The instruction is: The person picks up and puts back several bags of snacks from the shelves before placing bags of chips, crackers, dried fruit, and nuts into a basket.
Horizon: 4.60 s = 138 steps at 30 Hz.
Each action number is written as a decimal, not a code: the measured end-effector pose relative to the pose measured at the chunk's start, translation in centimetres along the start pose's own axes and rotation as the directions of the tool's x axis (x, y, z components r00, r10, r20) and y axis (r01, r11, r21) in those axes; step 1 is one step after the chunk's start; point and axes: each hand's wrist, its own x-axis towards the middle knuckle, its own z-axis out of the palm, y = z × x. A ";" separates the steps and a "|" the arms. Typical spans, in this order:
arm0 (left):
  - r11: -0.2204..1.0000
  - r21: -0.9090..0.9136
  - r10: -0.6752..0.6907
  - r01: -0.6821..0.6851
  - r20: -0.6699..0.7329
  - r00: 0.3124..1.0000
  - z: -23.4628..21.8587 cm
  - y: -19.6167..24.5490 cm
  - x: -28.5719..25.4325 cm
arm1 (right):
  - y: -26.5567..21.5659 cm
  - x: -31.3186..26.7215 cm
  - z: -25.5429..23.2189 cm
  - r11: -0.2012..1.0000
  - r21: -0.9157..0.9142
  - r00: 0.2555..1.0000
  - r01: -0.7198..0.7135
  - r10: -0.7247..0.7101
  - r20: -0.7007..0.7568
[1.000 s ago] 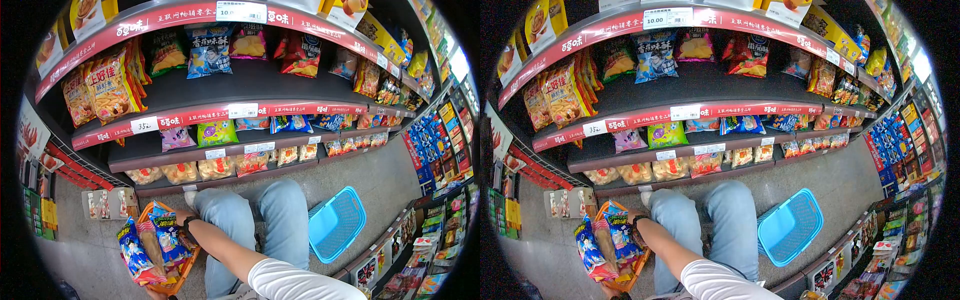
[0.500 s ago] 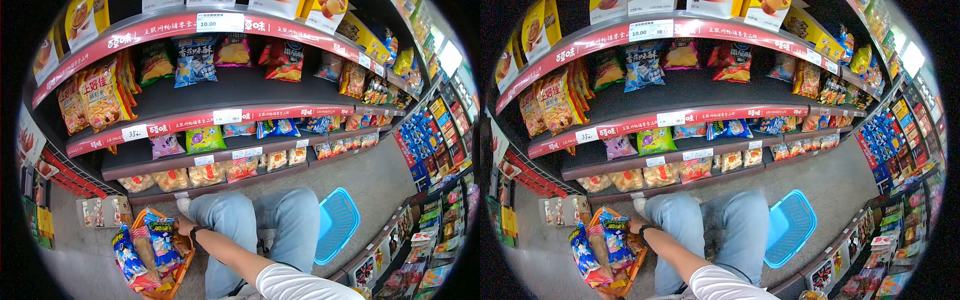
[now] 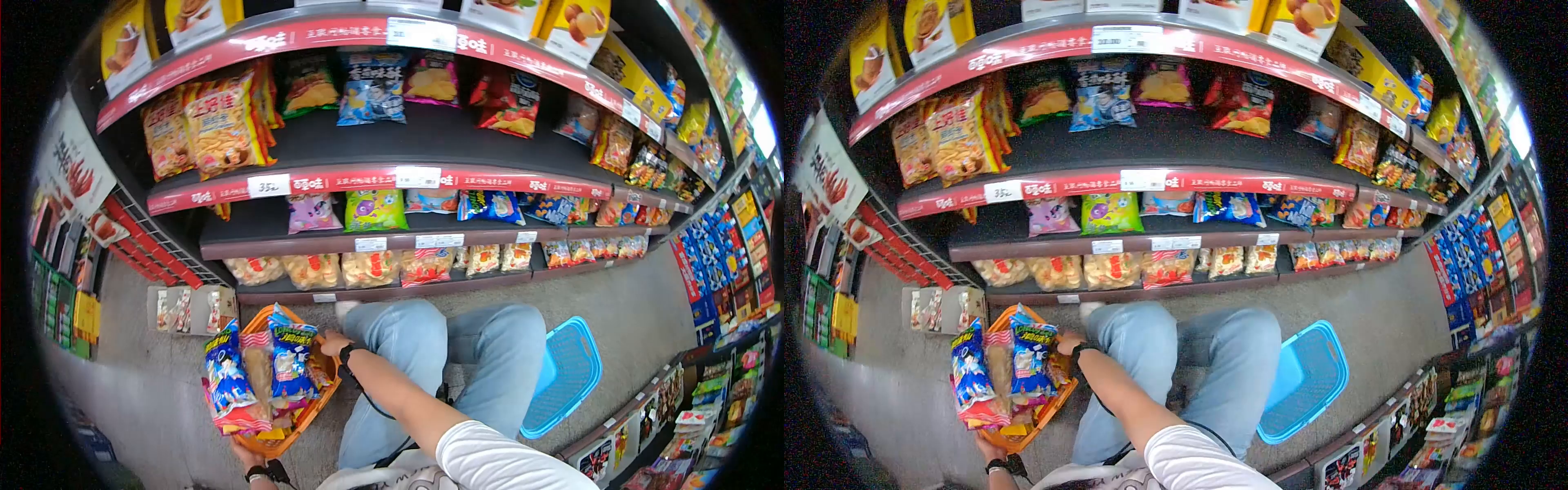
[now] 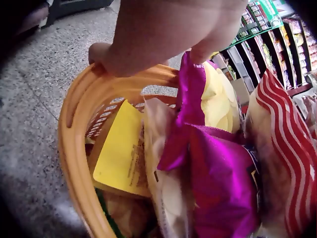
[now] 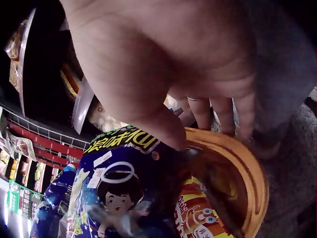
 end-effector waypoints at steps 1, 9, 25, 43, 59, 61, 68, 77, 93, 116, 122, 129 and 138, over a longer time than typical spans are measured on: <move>1.000 0.001 -0.001 0.001 -0.006 1.000 -0.5 -0.3 0.4 | 0.0 0.4 0.3 1.000 -0.027 1.000 0.009 -0.010 -0.025; 0.997 -0.032 -0.070 0.073 0.072 0.995 -2.8 -1.2 0.4 | -0.1 0.3 0.2 0.994 -0.057 0.987 -0.090 0.081 -0.141; 1.000 -0.014 0.016 -0.017 -0.075 0.997 3.4 -2.4 -1.3 | 2.1 1.1 -2.4 0.978 -0.170 0.992 -0.123 0.115 -0.052; 0.993 0.030 -0.116 0.118 -0.063 0.991 8.7 -4.5 0.3 | 5.8 -3.0 -7.2 0.940 0.323 0.815 -0.113 0.273 -0.510; 0.181 0.902 0.237 -0.392 0.346 0.908 29.0 3.7 2.9 | -10.1 -5.7 -2.1 0.945 0.166 0.937 0.281 -0.233 -0.260; 0.335 0.806 0.221 -0.489 0.437 0.872 25.8 1.3 6.9 | -9.7 -5.4 -1.2 0.883 0.253 0.896 0.396 -0.311 -0.318; 0.603 0.663 0.241 -0.445 0.381 0.893 30.3 4.3 -2.5 | -12.5 -10.1 -2.7 0.681 0.546 0.873 0.487 -0.365 -0.323; 0.770 0.404 0.144 -0.494 0.644 0.752 40.4 4.4 -16.0 | -9.2 -22.6 -10.7 0.405 0.609 0.724 0.682 -0.496 -0.480; 0.642 0.665 -0.620 -0.381 0.743 0.253 61.8 -15.9 -22.9 | 14.7 -35.5 -26.6 0.278 0.713 0.760 0.644 -0.133 -0.636; 0.837 0.389 -0.495 0.384 0.242 0.834 80.3 -39.3 -9.7 | 26.5 -33.4 -37.2 0.622 0.539 0.586 0.568 0.153 -0.795; 0.843 0.267 -0.524 0.468 0.203 0.827 80.7 -40.2 -7.0 | 27.9 -33.3 -37.4 0.593 0.535 0.587 0.602 0.126 -0.800; 0.835 0.542 -0.157 -0.091 0.394 0.906 82.3 -37.4 -11.3 | 28.7 -33.1 -38.8 0.648 0.456 0.556 0.610 0.060 -0.829; 0.440 0.532 0.012 -0.723 0.802 0.597 85.3 -36.3 -9.9 | 28.3 -27.0 -44.0 0.681 0.374 0.524 0.630 -0.017 -0.852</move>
